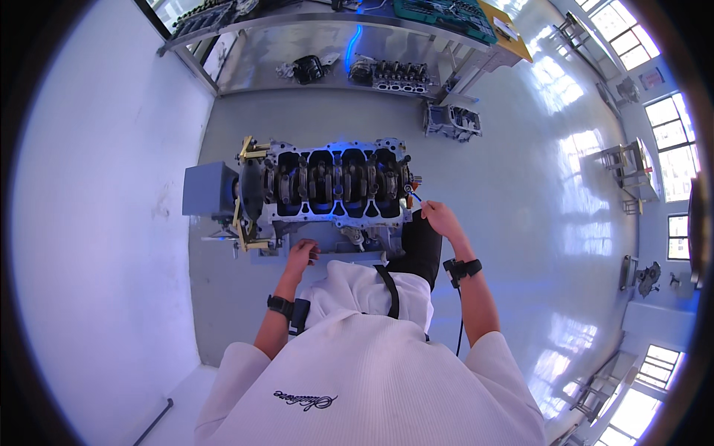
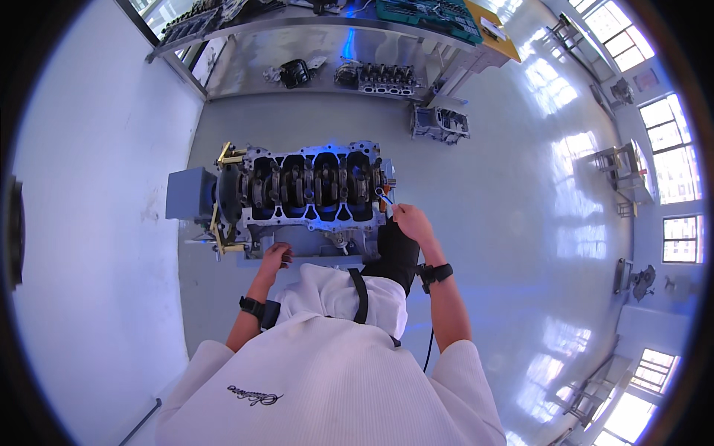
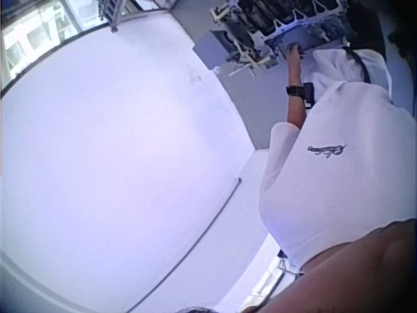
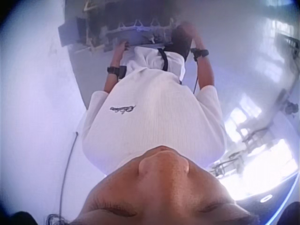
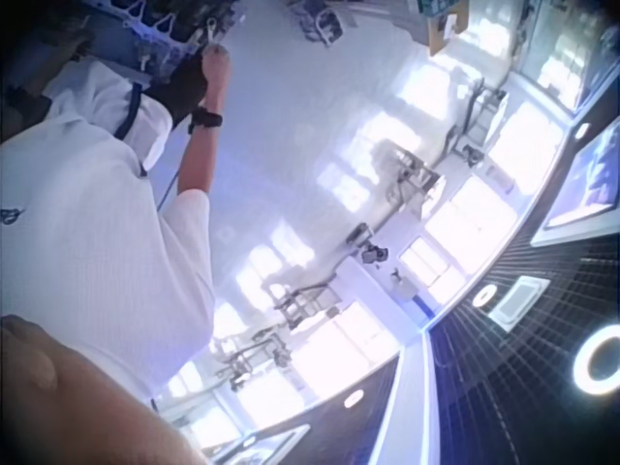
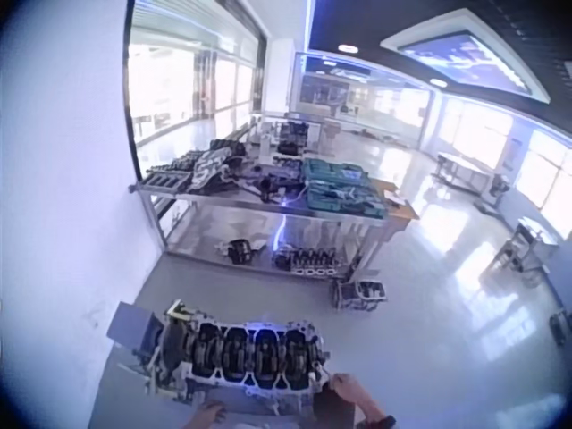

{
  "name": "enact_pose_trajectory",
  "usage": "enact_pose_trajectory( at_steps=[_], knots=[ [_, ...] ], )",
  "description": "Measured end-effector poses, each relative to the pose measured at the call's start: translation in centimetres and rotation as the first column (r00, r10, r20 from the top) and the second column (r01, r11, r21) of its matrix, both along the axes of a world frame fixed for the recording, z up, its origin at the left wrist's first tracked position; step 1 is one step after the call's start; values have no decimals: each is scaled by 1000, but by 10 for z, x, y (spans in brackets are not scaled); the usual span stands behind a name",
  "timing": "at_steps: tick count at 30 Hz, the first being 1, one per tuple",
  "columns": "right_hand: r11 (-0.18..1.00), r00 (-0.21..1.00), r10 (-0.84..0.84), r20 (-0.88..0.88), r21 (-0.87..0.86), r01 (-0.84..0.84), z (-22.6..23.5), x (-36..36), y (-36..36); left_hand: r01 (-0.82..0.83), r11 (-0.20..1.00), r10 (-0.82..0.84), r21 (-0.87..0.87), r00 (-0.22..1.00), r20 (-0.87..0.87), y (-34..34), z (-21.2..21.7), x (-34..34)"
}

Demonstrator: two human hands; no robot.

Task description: Tightening bolts on an internal combustion engine block using a wrench.

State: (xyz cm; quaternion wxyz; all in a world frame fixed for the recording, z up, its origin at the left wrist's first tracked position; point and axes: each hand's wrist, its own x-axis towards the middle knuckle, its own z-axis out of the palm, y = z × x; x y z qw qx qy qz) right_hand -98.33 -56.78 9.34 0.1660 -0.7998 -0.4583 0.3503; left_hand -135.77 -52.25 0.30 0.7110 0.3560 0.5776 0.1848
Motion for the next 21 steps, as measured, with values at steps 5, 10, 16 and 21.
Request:
enact_pose_trajectory(
  at_steps=[5, 10, 16, 21],
  knots=[
    [991, 998, 53, 26, -120, -50, 20, 4, 12, 2, 1000, -2, 10, 1000, 6, 1, -2, -2],
    [990, 995, 70, 75, -130, -60, 8, 19, 14, 23, 1000, -23, 14, 1000, -6, 5, -1, -1],
    [953, 576, -296, -762, -275, 125, 0, -24, -9, 14, 1000, -14, 20, 1000, -17, 8, 0, -5],
    [911, 329, -293, -898, -158, 380, -16, -78, 0, 33, 999, -33, -7, 999, -30, 11, 4, -3]
  ],
)
